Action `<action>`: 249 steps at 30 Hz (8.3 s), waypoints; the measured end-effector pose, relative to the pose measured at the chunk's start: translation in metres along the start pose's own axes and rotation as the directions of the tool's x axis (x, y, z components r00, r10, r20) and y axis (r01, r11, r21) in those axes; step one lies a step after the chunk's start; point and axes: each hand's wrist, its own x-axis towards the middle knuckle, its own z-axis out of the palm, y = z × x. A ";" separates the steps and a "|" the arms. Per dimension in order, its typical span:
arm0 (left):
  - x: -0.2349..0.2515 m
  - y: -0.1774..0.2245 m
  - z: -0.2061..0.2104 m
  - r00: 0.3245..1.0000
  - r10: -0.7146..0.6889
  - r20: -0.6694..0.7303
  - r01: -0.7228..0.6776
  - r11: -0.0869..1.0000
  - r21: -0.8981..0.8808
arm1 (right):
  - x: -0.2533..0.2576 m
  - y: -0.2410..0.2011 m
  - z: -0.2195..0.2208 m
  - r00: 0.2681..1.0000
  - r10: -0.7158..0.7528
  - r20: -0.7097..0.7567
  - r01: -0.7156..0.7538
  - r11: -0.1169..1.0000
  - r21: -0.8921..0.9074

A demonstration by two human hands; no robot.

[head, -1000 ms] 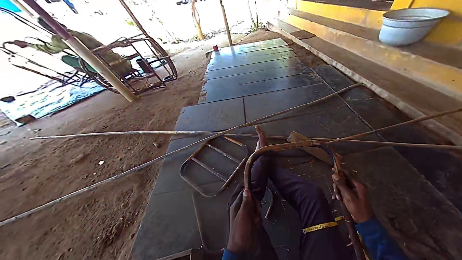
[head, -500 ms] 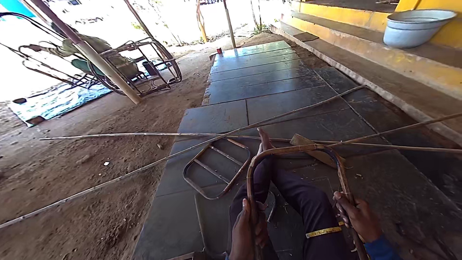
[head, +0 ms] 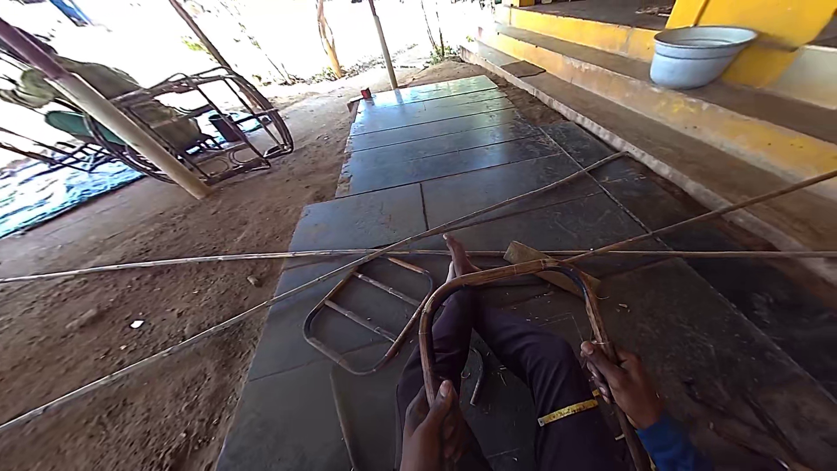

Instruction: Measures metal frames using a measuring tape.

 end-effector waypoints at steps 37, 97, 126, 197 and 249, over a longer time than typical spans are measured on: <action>0.012 0.062 0.131 0.946 0.301 0.123 -0.274 0.941 -0.197 | 0.045 -0.030 0.015 0.321 -0.880 0.350 0.810 0.063 -0.583; -0.034 -0.087 -0.046 0.863 0.030 -0.504 -0.130 0.978 -0.164 | -0.071 0.005 0.224 0.889 0.140 0.437 -0.006 0.956 -0.294; -0.026 -0.082 -0.029 0.797 -0.025 -0.603 -0.009 0.999 -0.054 | -0.111 0.052 0.093 0.971 0.023 0.236 0.050 0.953 -0.299; -0.026 -0.085 -0.026 0.790 0.005 -0.613 -0.016 1.000 -0.013 | -0.106 0.062 0.104 0.966 0.175 0.188 -0.111 0.944 -0.311; -0.027 -0.091 -0.042 0.875 0.002 -0.484 -0.035 0.998 -0.058 | -0.091 0.022 0.036 0.870 -0.033 0.492 0.452 0.451 -0.770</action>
